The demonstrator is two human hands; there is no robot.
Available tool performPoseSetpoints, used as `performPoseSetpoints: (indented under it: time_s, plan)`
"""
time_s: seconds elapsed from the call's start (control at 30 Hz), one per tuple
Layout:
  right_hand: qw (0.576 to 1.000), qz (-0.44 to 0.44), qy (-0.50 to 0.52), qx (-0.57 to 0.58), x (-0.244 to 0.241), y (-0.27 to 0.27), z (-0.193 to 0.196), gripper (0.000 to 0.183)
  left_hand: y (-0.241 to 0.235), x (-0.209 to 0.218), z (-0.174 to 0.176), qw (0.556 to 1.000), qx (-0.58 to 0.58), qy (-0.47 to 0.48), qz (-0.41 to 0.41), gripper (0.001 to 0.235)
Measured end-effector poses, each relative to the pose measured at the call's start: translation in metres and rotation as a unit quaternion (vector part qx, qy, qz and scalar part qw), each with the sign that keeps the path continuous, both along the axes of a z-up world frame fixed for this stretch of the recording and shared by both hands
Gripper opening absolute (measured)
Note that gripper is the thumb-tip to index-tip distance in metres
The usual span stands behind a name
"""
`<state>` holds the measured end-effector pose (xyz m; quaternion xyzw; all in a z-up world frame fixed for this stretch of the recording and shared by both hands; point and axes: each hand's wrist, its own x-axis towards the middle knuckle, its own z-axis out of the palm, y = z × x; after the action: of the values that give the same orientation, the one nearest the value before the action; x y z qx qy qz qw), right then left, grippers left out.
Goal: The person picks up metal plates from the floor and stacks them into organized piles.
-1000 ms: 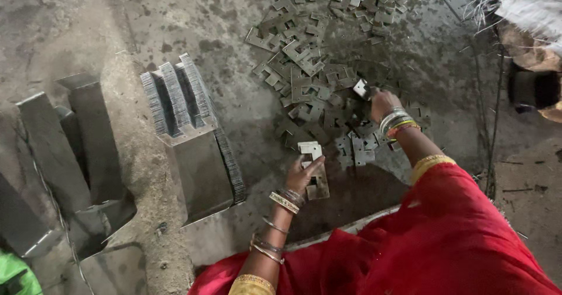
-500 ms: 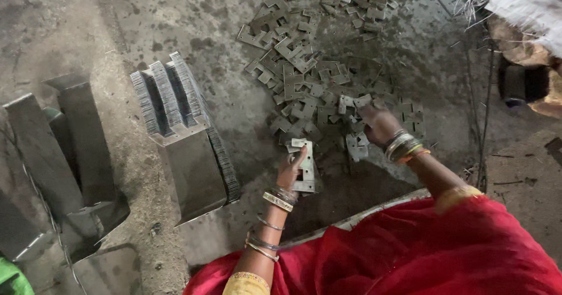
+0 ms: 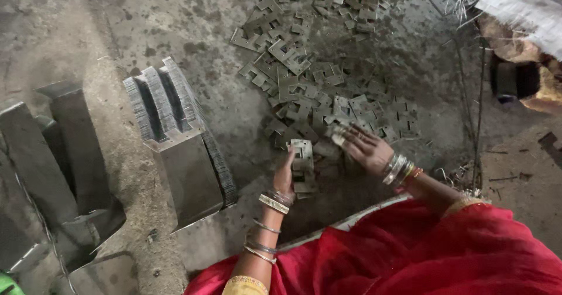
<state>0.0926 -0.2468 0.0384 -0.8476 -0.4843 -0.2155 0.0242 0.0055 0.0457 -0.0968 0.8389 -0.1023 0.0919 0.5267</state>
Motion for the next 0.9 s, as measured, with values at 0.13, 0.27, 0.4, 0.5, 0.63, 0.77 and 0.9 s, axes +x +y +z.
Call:
performPoseSetpoints:
  time_s: [0.13,0.27,0.4,0.5,0.63,0.77,0.9]
  plan:
    - [0.966,-0.222,0.114,-0.067,-0.007,-0.006,0.027,0.046,-0.006,-0.009,0.062,0.718,-0.579,0.385,0.023,0.063]
    - [0.768,-0.538,0.346,-0.032,0.028,-0.045,0.016,0.046,-0.008,-0.004,0.081,0.686,-0.58,0.437,0.045,0.067]
    - [0.749,-0.517,0.396,0.122,0.054,-0.078,-0.016,0.06,-0.002,-0.006,0.037,0.945,-0.291,0.149,0.007,0.057]
    - [0.679,-0.521,0.474,0.207,0.054,-0.076,0.001,0.053,-0.003,-0.009,0.012,0.98,-0.18,0.083,0.002,0.055]
    - [0.598,-0.471,0.596,0.256,0.031,-0.033,0.045,0.044,-0.013,0.006,0.028,0.837,-0.462,0.288,0.058,0.06]
    - [0.541,-0.324,0.689,0.357,0.03,-0.011,0.058,0.051,-0.012,0.004,0.057,0.87,-0.421,0.246,0.078,0.07]
    - [0.735,-0.555,0.388,0.048,0.052,-0.009,0.017,0.067,-0.007,-0.006,0.076,0.795,-0.489,0.343,0.11,0.07]
